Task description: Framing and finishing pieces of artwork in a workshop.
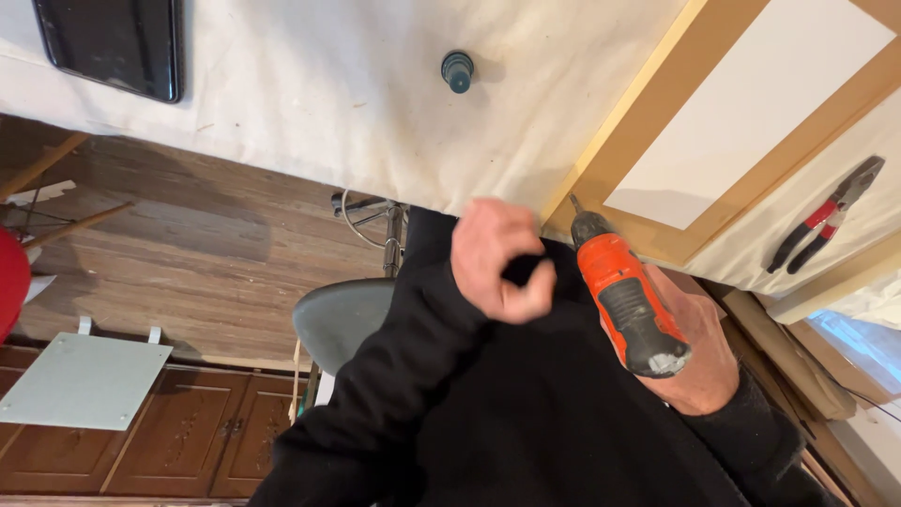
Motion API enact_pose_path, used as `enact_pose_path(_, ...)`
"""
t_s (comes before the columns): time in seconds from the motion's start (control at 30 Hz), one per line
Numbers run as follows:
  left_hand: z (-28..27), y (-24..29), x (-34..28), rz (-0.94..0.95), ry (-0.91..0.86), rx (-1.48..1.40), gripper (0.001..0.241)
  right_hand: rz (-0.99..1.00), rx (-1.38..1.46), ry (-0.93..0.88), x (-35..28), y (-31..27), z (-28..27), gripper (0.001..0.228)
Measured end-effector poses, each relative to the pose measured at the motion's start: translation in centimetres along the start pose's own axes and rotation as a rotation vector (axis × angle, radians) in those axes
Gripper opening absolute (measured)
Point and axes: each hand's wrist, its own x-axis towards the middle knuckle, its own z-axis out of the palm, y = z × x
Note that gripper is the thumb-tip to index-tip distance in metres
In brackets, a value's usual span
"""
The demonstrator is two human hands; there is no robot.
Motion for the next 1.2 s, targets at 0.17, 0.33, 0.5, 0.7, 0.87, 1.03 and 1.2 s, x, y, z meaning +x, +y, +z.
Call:
enact_pose_path(0.17,-0.1,8.5,6.9,0.288,-0.07,-0.348,0.038,0.003,0.194,-0.116,-0.2,0.2,-0.2,0.058)
enact_pose_path(0.33,5.2,7.6,2.5,0.256,0.026,-0.38,0.016,-0.174,0.216,-0.159,0.0,2.9,-0.8,0.052)
enact_pose_path(0.5,5.5,7.6,2.9,0.264,0.095,-0.385,0.015,-0.158,0.187,-0.187,-0.4,4.6,-0.8,0.04)
enact_pose_path(0.7,5.5,7.7,2.4,0.245,0.123,-0.433,0.014,-0.132,0.047,-0.158,-0.6,3.0,-0.6,0.046)
enact_pose_path(0.87,5.5,7.7,2.9,0.182,0.186,-0.408,0.015,-0.158,-0.031,-0.117,0.6,1.9,-1.0,0.055)
enact_pose_path(1.03,5.3,7.8,3.2,0.184,0.195,-0.415,0.017,-0.255,-0.114,-0.075,0.7,2.9,-0.5,0.046)
enact_pose_path(1.2,5.7,8.8,2.1,0.252,0.139,-0.321,0.016,-0.197,0.146,0.036,-1.3,5.1,0.2,0.042)
